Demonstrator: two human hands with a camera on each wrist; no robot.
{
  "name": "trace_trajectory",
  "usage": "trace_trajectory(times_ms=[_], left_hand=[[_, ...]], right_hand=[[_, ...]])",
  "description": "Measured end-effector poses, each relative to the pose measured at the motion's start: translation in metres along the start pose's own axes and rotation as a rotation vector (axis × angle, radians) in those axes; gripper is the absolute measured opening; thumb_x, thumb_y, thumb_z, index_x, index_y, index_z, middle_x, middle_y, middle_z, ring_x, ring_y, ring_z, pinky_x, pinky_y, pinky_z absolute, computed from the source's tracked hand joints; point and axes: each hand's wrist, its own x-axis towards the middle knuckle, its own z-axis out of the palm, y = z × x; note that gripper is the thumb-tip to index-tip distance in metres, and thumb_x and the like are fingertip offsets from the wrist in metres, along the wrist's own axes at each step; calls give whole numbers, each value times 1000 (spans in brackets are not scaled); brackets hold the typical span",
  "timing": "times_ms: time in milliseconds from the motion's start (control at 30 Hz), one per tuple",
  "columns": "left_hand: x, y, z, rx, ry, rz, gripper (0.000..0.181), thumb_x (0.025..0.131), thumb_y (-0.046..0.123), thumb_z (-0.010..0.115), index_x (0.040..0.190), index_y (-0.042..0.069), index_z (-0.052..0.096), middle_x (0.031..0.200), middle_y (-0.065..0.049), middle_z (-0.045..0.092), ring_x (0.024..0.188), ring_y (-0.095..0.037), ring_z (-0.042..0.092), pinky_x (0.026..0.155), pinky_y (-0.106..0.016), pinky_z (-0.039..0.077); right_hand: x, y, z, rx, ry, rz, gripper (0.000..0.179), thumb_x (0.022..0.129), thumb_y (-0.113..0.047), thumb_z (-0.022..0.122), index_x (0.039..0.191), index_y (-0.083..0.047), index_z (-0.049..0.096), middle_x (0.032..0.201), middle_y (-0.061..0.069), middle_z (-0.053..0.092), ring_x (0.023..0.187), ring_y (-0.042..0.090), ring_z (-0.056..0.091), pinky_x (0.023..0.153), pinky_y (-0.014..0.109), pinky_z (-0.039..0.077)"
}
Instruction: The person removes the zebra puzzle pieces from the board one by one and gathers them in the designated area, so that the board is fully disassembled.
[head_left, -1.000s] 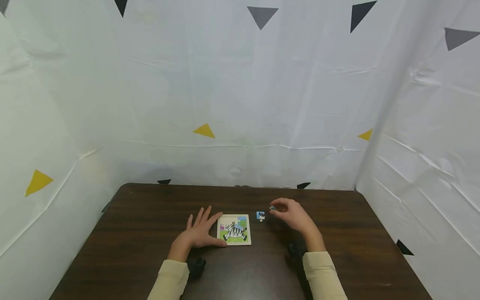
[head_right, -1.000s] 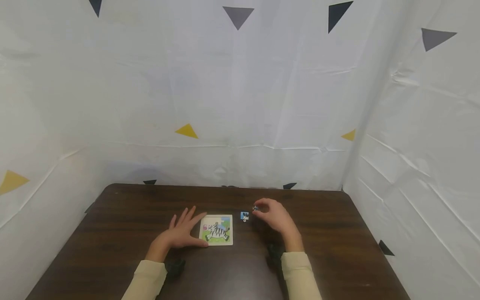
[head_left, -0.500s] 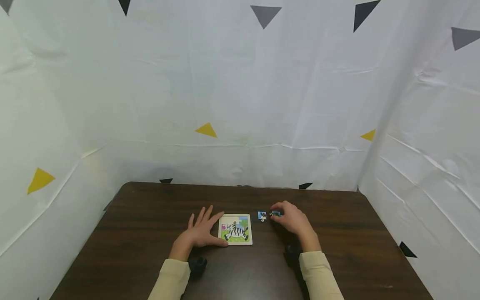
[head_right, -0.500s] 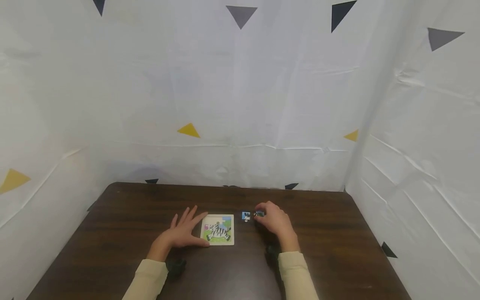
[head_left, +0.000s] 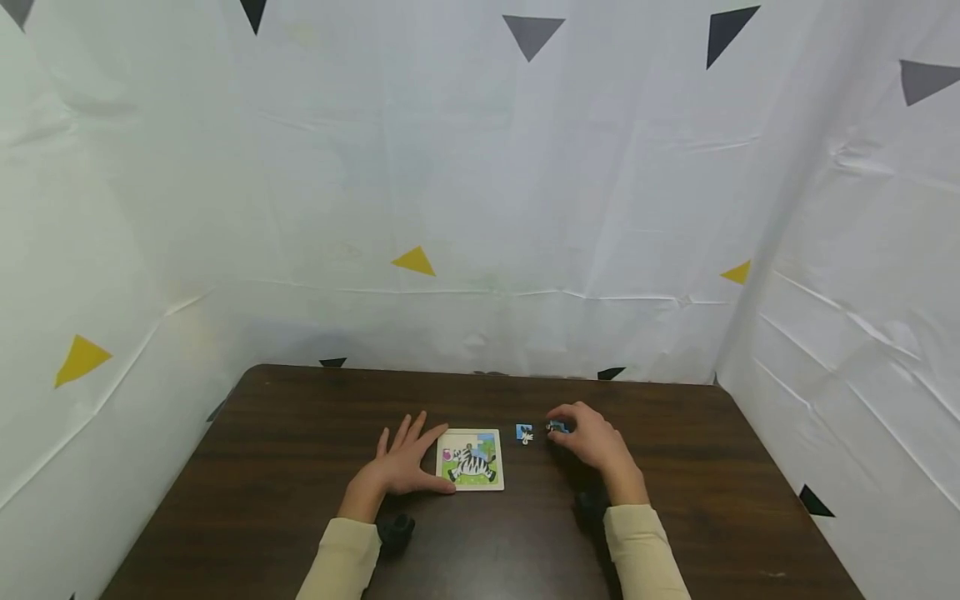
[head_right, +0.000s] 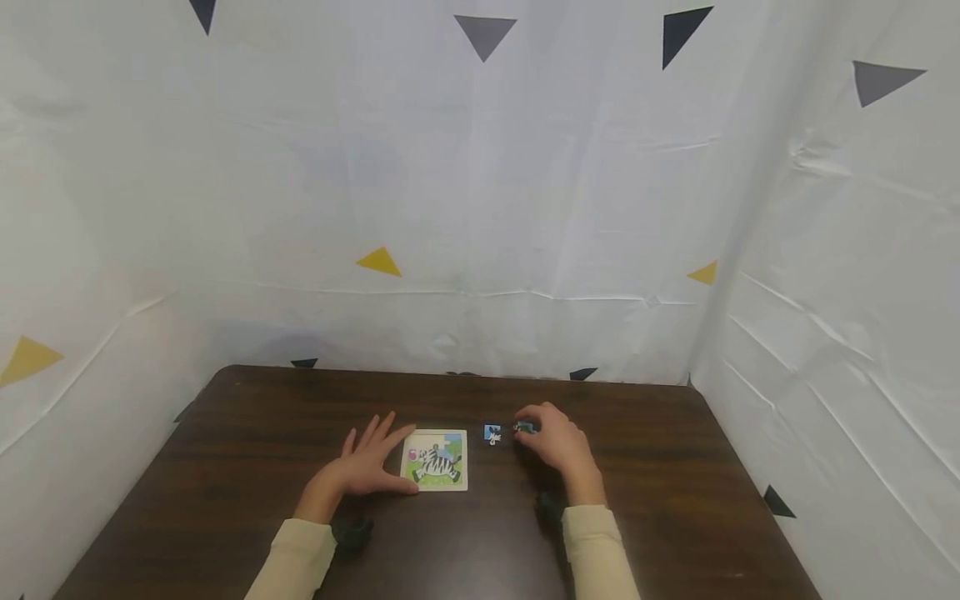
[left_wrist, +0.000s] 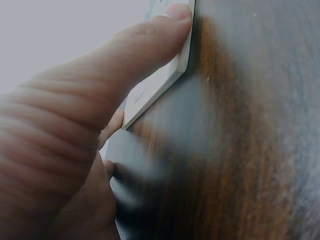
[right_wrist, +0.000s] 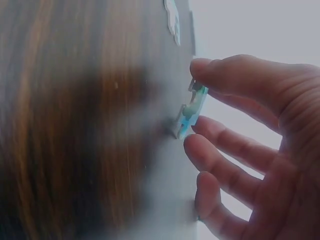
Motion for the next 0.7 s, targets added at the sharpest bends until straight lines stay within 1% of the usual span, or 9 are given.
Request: trace_trajectory(times_ms=[167, 267, 467, 567, 700], left_hand=[[1, -1, 1, 1, 3, 0, 121, 74, 75, 87, 172, 30, 32, 183, -11, 2, 169, -41, -6, 129, -72, -10], [1, -1, 1, 3, -1, 2, 121, 74, 75, 87, 172, 29, 31, 183, -11, 1, 169, -41, -7, 129, -72, -10], [1, -1, 0, 1, -2, 4, 121, 74, 75, 86, 172, 29, 31, 183, -11, 1, 169, -41, -7, 129, -72, -11], [1, -1, 0, -1, 0, 4, 121, 74, 75, 87, 172, 30, 31, 183, -11, 1, 169, -41, -7, 129, -71, -11], [1, -1, 0, -2, 1, 4, 121, 74, 74, 87, 172, 29, 31, 183, -12, 1, 169, -41, -7, 129, -72, -11]], right_hand=[[2, 6, 2, 51, 0, -19, 29, 100, -25, 79, 129, -19, 78, 127, 9, 69, 116, 32, 69, 98, 63, 55], [4, 5, 5, 63, -9, -26, 29, 100, -26, 80, 128, -19, 78, 126, 9, 69, 117, 31, 68, 99, 62, 55], [4, 2, 4, 79, -19, -21, 35, 97, -30, 83, 129, -17, 77, 131, 9, 70, 128, 34, 66, 107, 65, 51], [1, 4, 1, 86, -14, -18, 38, 97, -31, 83, 130, -15, 76, 132, 10, 70, 129, 36, 65, 109, 65, 50], [-1, 9, -1, 66, -17, -13, 38, 97, -28, 82, 131, -13, 76, 134, 12, 66, 130, 39, 64, 109, 67, 50]])
